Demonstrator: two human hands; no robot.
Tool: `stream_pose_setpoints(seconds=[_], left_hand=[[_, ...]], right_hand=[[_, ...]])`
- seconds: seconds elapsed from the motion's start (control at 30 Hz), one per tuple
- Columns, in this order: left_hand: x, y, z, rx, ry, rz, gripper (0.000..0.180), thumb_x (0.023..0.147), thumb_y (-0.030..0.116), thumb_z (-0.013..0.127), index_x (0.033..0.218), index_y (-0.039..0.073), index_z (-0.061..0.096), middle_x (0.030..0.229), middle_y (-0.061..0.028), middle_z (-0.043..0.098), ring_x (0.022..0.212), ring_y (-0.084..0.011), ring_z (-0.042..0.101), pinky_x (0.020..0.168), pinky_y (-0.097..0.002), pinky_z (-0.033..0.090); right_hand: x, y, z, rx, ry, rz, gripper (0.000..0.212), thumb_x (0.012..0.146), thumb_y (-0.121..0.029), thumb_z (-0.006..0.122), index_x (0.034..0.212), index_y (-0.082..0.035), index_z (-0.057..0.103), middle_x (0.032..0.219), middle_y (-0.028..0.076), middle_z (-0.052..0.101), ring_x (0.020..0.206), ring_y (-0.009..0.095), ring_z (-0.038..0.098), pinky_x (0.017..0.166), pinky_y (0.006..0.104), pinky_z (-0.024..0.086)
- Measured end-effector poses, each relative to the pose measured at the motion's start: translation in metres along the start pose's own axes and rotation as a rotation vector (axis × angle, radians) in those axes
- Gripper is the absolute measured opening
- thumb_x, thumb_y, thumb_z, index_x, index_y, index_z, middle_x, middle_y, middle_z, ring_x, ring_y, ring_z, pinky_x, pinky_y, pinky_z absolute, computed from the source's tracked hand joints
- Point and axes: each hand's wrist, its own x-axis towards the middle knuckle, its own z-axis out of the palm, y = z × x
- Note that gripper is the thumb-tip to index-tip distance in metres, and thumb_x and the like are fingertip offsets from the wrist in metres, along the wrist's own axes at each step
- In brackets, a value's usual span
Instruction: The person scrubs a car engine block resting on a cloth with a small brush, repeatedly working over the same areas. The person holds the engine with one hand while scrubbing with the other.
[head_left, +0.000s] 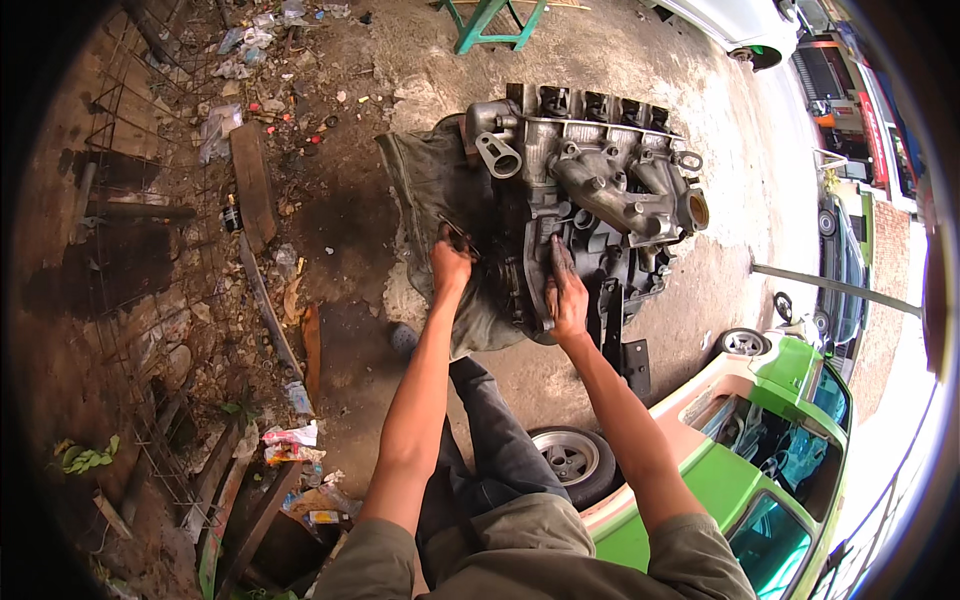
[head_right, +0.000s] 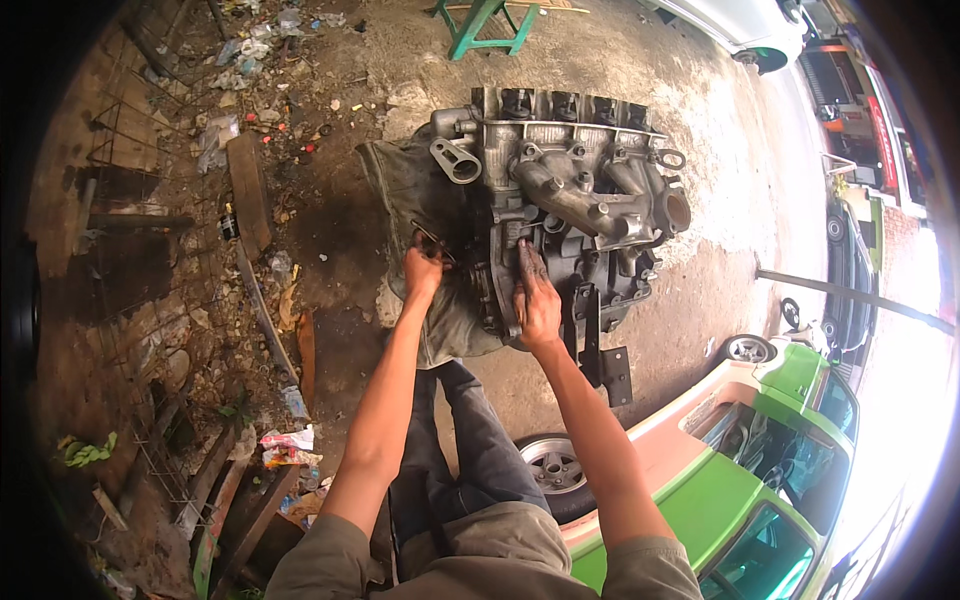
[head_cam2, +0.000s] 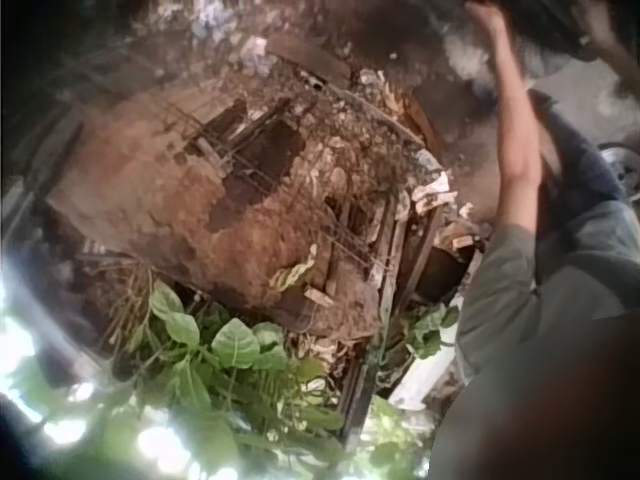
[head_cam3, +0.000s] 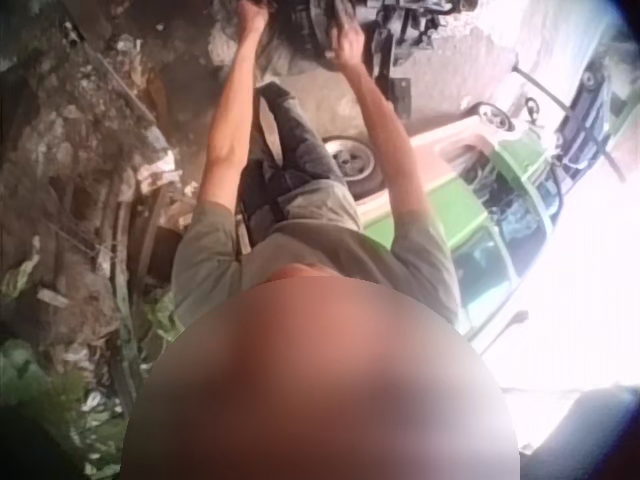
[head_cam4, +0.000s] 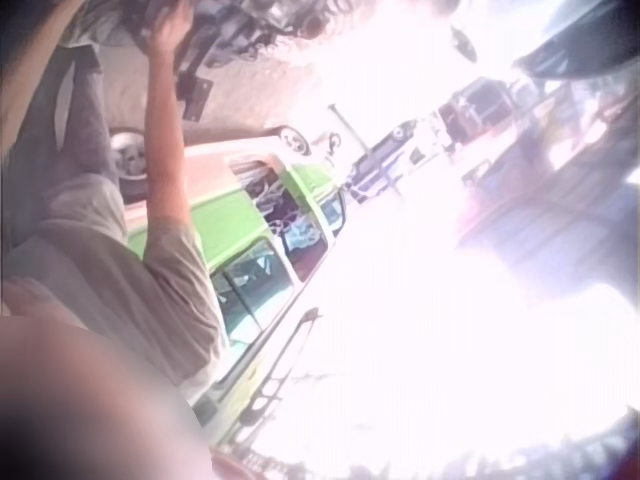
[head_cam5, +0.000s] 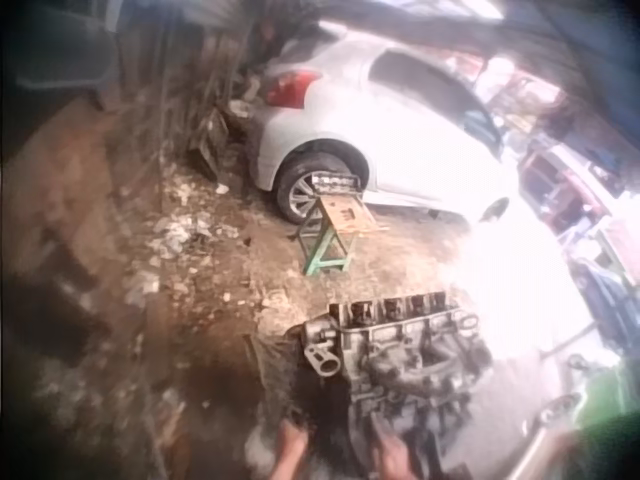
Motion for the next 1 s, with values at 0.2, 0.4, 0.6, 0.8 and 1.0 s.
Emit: stream_pose_setpoints(seconds=[0.2, 0.4, 0.6, 0.8, 1.0], left_hand=[[0.002, 0.024, -0.002, 0.16, -0.115, 0.115, 0.041, 0.082, -0.003, 0.066, 0.122, 0.001, 0.062, 0.083, -0.0189, 0.072, 0.08, -0.0321, 0.072, 0.071, -0.043, 0.056], [-0.011, 0.029, -0.005, 0.396, -0.082, 0.275, 0.035, 0.081, -0.009, 0.058, 0.115, -0.003, 0.065, 0.085, -0.0187, 0.074, 0.075, -0.0294, 0.074, 0.071, -0.0414, 0.056], [0.001, 0.023, -0.004, 0.415, -0.186, 0.167, 0.045, 0.082, -0.008, 0.057, 0.127, -0.003, 0.058, 0.089, -0.0195, 0.073, 0.066, -0.0265, 0.073, 0.061, -0.0379, 0.058], [0.011, 0.013, -0.006, 0.28, -0.258, 0.213, 0.039, 0.084, -0.003, 0.058, 0.123, -0.001, 0.059, 0.098, -0.0249, 0.069, 0.091, -0.0389, 0.067, 0.075, -0.046, 0.056], [0.017, 0.013, -0.009, 0.132, -0.278, 0.105, 0.036, 0.082, -0.001, 0.058, 0.119, 0.001, 0.061, 0.104, -0.0284, 0.067, 0.104, -0.0455, 0.062, 0.083, -0.051, 0.052]], right_hand=[[0.002, -0.003, -0.001, -0.009, 0.021, 0.003, 0.073, 0.081, 0.003, 0.048, 0.153, -0.009, 0.038, 0.149, 0.022, 0.046, 0.136, 0.039, 0.045, 0.11, 0.0437, 0.041], [-0.001, 0.001, 0.004, -0.014, 0.057, 0.007, 0.074, 0.08, 0.003, 0.049, 0.152, -0.011, 0.039, 0.147, 0.022, 0.048, 0.133, 0.04, 0.049, 0.107, 0.0437, 0.043], [0.0, 0.0, 0.002, 0.001, 0.064, -0.003, 0.07, 0.081, 0.0, 0.047, 0.151, -0.009, 0.041, 0.148, 0.021, 0.047, 0.134, 0.04, 0.048, 0.108, 0.043, 0.042], [-0.001, 0.002, 0.004, -0.019, 0.054, 0.03, 0.071, 0.081, 0.0, 0.047, 0.151, -0.008, 0.041, 0.148, 0.02, 0.047, 0.135, 0.039, 0.047, 0.109, 0.0426, 0.042], [-0.001, 0.001, 0.004, -0.02, 0.042, 0.024, 0.069, 0.081, 0.0, 0.046, 0.15, -0.007, 0.041, 0.149, 0.019, 0.047, 0.137, 0.038, 0.046, 0.11, 0.0424, 0.041]])
